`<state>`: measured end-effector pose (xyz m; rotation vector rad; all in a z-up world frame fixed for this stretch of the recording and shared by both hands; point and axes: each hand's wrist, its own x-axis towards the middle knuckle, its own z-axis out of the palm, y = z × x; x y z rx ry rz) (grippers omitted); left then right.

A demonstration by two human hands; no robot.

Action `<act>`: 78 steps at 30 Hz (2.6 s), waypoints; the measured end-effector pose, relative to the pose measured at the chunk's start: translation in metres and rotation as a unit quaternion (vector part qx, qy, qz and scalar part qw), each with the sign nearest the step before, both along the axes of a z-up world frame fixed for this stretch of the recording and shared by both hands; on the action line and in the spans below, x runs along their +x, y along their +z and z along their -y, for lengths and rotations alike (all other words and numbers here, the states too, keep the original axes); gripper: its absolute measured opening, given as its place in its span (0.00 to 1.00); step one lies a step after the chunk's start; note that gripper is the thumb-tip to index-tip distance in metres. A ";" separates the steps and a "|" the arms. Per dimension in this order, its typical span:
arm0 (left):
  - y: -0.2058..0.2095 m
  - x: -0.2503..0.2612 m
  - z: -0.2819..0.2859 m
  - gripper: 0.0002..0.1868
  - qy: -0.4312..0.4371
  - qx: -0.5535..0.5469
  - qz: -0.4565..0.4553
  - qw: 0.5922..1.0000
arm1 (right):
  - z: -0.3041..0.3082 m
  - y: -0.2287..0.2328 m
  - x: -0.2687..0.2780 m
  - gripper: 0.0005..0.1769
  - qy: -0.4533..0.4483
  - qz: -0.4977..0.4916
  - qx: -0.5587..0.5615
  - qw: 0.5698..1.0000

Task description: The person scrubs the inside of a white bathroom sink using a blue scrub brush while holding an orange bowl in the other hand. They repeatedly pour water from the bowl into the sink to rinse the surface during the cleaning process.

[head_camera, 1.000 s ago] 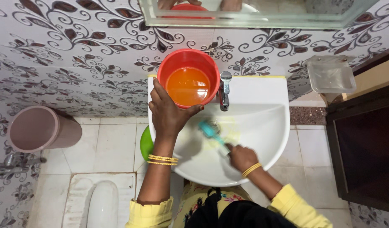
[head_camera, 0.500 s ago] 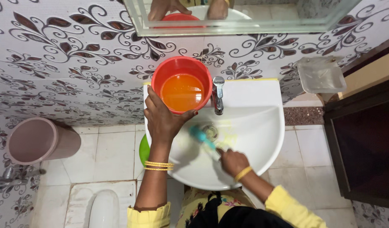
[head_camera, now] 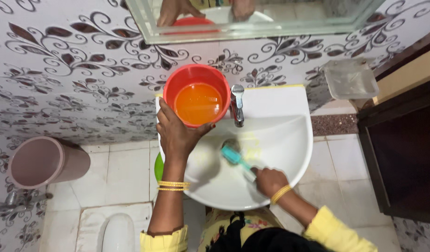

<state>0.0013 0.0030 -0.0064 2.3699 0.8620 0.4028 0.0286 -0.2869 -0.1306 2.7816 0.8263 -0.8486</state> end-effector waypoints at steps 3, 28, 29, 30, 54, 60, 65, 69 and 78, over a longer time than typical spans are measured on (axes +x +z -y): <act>-0.002 0.000 0.000 0.82 -0.003 -0.007 0.009 1.000 | 0.027 0.013 0.022 0.23 -0.025 0.025 -0.019 0.999; 0.001 -0.003 0.002 0.80 0.021 -0.038 0.037 0.998 | -0.037 -0.009 -0.012 0.23 0.000 -0.048 0.087 0.995; 0.001 -0.002 0.002 0.81 0.022 -0.037 0.034 0.998 | -0.035 -0.012 -0.003 0.23 0.004 0.007 0.077 0.997; 0.001 -0.001 0.001 0.81 0.022 -0.035 0.032 0.999 | -0.031 -0.013 0.004 0.23 0.007 0.062 0.067 0.996; 0.014 0.003 0.005 0.81 0.029 -0.047 -0.064 0.996 | 0.038 0.010 -0.009 0.28 0.055 -0.084 0.015 0.995; 0.013 0.004 0.004 0.82 0.031 -0.053 -0.059 0.996 | 0.041 0.002 0.040 0.25 0.000 0.082 0.003 0.997; 0.011 0.000 0.004 0.82 0.018 -0.045 -0.029 0.998 | 0.061 0.045 0.004 0.28 -0.036 -0.031 -0.084 0.995; 0.011 0.001 0.002 0.83 0.009 -0.034 -0.017 0.999 | 0.017 0.027 -0.015 0.26 0.015 -0.049 0.011 0.999; 0.005 -0.001 0.000 0.83 -0.010 0.001 0.024 1.000 | 0.050 0.036 0.010 0.26 -0.027 -0.017 -0.021 0.999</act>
